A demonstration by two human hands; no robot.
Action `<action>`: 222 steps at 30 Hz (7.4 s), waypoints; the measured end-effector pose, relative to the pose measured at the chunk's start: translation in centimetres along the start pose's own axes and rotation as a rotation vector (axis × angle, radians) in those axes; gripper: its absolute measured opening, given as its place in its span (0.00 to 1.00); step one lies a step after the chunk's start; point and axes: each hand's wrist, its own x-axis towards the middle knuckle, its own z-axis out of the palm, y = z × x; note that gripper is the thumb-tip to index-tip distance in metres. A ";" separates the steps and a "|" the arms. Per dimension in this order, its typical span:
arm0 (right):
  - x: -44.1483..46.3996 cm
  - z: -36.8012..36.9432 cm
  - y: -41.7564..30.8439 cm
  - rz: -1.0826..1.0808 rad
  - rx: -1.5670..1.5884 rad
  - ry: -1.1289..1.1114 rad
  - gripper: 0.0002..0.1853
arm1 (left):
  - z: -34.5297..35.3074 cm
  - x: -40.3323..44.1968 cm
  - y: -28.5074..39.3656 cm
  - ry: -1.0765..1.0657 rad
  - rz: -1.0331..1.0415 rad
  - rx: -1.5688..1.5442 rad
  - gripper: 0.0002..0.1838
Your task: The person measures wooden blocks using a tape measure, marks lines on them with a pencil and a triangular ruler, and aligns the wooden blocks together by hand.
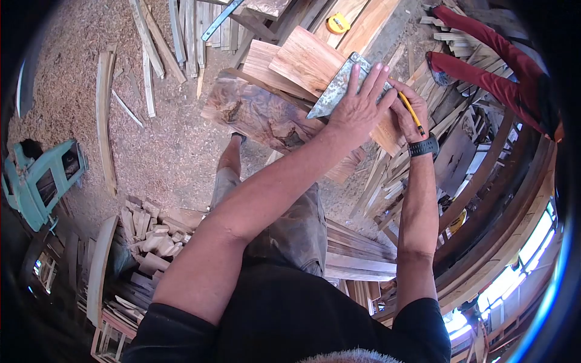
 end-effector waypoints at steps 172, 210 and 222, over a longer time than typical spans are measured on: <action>-12.1 2.3 9.0 0.271 0.800 0.877 0.41 | -1.1 -2.0 -18.8 -0.060 -0.671 -1.061 0.39; -12.1 2.5 11.9 0.442 1.180 0.758 0.30 | -4.7 0.8 -18.7 -0.185 -0.861 -1.142 0.42; -11.1 2.3 9.7 0.568 1.211 0.723 0.32 | -3.6 2.1 -17.5 -0.355 -0.827 -1.292 0.50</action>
